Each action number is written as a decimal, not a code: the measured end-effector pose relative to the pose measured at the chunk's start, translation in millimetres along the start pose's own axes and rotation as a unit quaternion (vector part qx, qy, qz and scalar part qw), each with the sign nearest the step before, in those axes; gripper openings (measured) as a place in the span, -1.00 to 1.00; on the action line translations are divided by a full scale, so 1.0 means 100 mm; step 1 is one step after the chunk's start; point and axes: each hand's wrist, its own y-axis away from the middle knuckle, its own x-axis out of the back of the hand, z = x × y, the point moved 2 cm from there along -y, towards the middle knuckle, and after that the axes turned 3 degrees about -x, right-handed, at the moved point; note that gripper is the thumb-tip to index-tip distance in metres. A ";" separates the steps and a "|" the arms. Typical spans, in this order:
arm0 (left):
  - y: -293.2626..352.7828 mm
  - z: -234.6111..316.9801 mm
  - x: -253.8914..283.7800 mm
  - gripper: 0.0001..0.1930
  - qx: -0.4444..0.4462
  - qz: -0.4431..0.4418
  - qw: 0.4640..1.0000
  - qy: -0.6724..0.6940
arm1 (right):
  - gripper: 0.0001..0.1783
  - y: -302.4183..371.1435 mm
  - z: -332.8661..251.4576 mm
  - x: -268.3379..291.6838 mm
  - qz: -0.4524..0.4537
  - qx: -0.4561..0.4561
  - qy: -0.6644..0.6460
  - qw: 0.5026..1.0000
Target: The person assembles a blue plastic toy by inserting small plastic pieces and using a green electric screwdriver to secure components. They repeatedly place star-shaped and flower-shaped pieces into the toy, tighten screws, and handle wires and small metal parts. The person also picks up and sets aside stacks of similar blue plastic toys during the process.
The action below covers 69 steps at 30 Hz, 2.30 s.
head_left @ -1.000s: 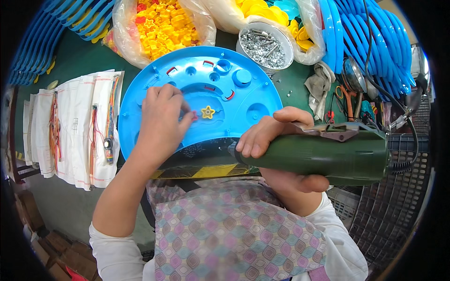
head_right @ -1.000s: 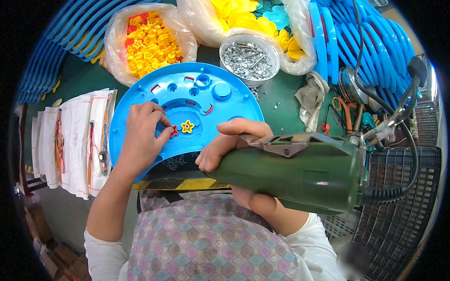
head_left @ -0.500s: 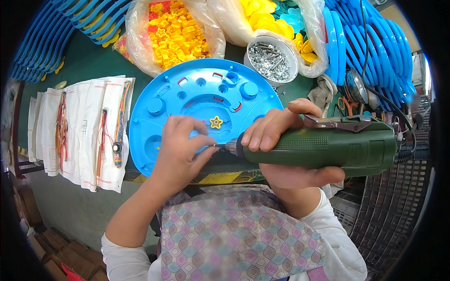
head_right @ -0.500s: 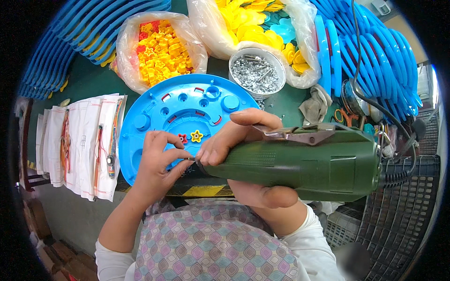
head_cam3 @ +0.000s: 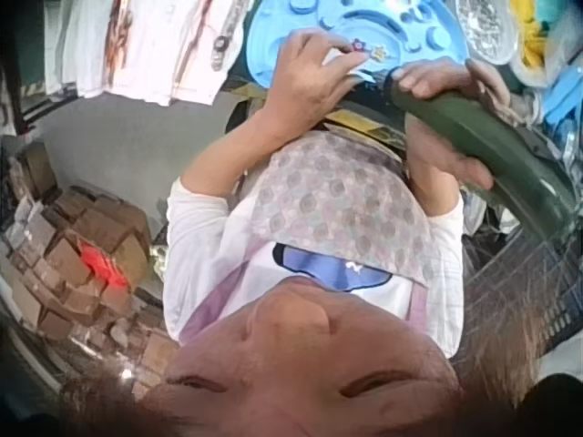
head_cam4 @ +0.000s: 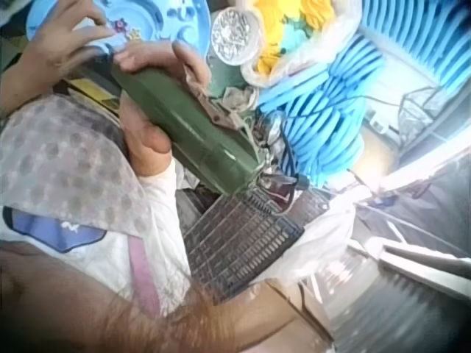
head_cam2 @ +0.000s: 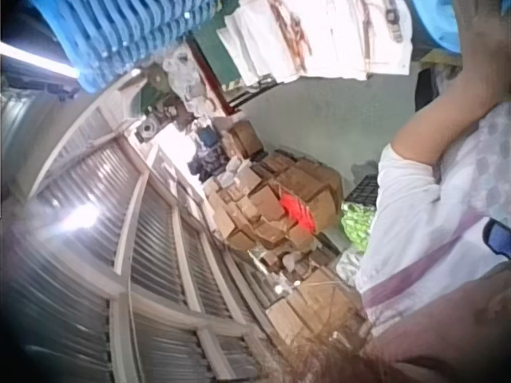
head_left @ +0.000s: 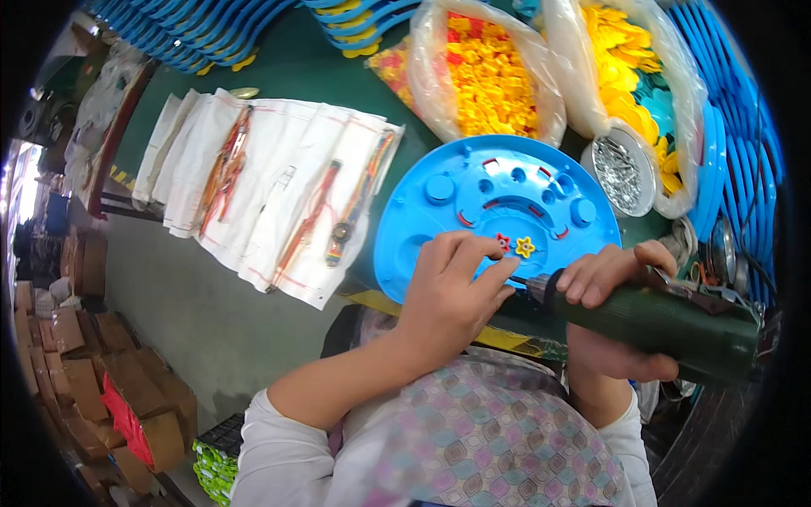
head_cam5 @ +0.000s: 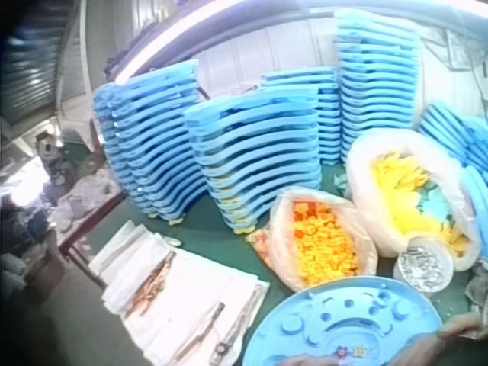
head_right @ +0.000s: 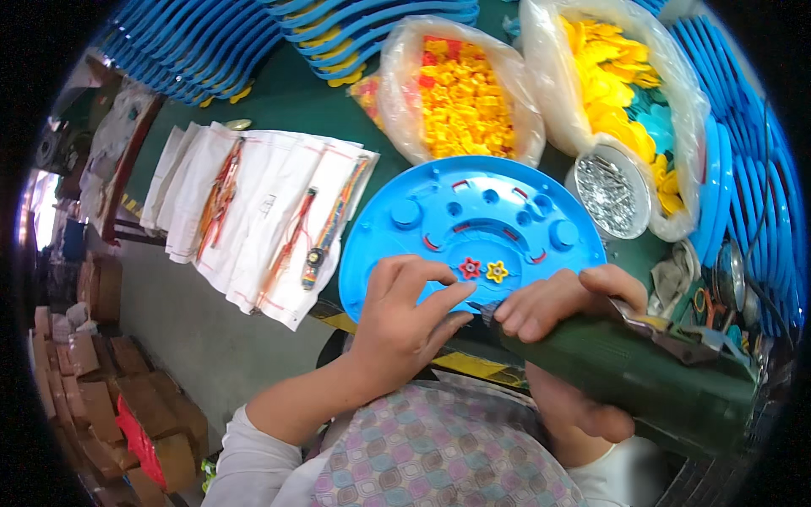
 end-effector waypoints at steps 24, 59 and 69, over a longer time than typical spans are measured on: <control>0.38 -0.91 1.13 -0.85 0.100 0.129 0.948 -0.273 | 0.26 -0.03 0.07 -0.06 -0.007 -0.024 0.040 0.999; 0.26 -0.48 2.83 -0.72 0.089 0.132 0.878 0.450 | 0.22 0.04 -0.10 0.43 0.075 -0.062 0.043 0.994; 0.31 -0.40 2.59 -0.78 0.365 -0.111 0.915 0.133 | 0.31 0.07 -0.16 0.54 0.073 -0.032 0.032 0.996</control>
